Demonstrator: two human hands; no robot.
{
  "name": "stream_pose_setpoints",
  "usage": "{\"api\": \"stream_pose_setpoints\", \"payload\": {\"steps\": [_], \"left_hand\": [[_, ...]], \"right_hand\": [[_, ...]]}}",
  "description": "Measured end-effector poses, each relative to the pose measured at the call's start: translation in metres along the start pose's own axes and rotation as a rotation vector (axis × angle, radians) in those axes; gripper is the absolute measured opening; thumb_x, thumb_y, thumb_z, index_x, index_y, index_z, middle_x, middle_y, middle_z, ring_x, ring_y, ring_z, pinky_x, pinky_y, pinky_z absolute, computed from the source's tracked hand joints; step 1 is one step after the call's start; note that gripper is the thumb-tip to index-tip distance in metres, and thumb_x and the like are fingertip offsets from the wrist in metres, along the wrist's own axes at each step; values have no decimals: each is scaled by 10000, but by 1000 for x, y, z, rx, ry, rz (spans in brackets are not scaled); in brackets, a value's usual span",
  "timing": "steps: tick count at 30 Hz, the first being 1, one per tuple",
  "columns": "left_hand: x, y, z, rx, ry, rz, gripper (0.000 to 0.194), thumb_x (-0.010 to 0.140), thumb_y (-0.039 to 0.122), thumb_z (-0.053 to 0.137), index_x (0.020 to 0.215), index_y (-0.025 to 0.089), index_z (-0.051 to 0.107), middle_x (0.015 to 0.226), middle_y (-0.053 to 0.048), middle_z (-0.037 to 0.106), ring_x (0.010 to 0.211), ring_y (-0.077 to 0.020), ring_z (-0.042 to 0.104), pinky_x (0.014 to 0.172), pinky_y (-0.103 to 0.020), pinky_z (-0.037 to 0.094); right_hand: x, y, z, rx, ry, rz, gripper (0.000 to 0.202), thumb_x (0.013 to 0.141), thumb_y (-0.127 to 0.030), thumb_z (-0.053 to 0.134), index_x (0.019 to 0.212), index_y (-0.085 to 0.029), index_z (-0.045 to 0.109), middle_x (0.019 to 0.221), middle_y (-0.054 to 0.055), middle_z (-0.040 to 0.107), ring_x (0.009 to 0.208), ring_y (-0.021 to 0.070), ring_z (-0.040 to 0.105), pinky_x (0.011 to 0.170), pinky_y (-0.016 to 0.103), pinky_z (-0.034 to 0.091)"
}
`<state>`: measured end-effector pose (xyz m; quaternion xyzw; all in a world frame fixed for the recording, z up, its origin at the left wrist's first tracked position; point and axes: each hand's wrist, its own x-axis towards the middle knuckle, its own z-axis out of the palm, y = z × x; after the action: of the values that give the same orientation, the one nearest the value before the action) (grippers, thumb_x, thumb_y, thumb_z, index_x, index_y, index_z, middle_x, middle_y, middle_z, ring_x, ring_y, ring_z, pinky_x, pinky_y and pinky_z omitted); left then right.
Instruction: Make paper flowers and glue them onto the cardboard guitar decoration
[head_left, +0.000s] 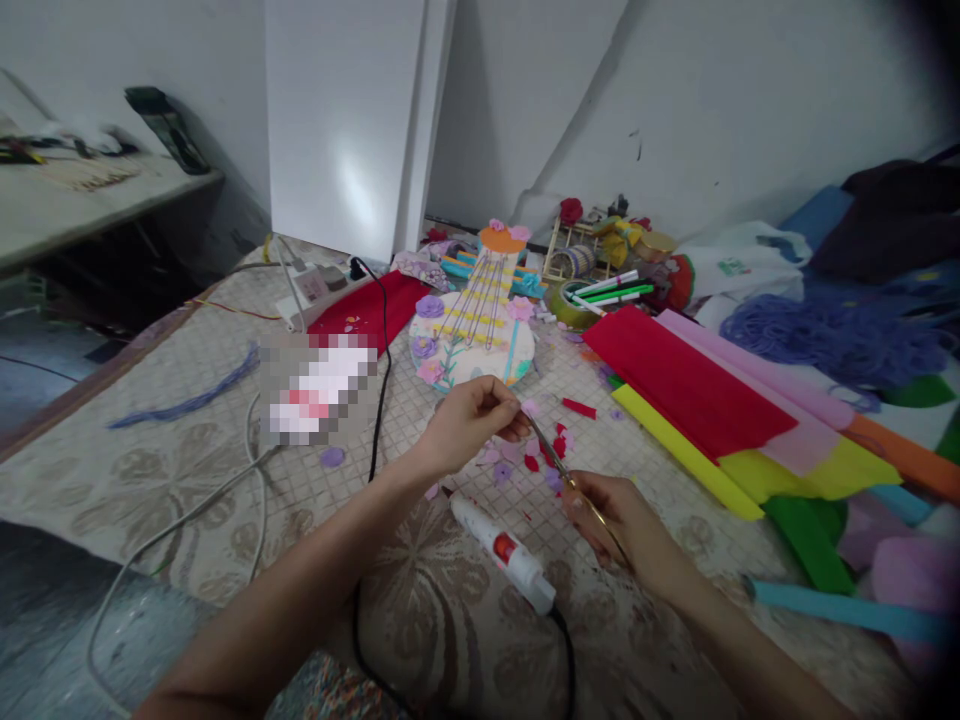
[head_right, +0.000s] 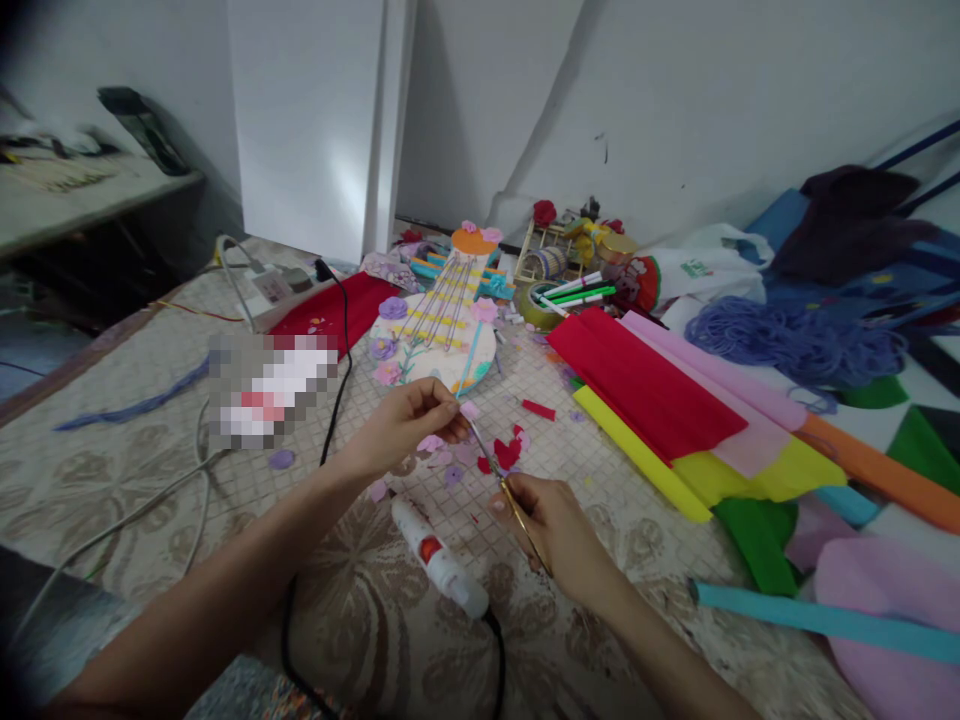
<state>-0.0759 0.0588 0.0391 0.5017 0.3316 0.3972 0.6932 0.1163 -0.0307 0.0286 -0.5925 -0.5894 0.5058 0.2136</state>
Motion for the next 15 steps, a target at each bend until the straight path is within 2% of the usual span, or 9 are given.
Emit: {"api": "stream_pose_setpoints", "payload": {"steps": [3,10,15], "left_hand": [[0,1,0,11,9,-2,95,830,93,503,742,117,477,650,-19,642,594,-79,636,610,-209,518],[0,0,0,13,-11,-4,89,826,110,521,747,118,480,665,-23,647,601,-79,637,612,-208,515],[0,-1,-1,17,-17,8,105,819,158,553,751,122,482,665,-21,646,607,-82,636,614,-210,511]], "right_hand": [[0,1,0,4,-1,24,365,814,-494,501,611,-197,443,399,-78,337,333,71,305,347,196,241],[-2,0,-4,94,-107,23,406,830,-563,446,653,-198,424,461,-76,334,390,68,298,365,186,263],[-3,-1,-4,44,-63,2,391,819,-542,477,643,-197,422,468,-76,340,383,66,302,365,191,267]]}}
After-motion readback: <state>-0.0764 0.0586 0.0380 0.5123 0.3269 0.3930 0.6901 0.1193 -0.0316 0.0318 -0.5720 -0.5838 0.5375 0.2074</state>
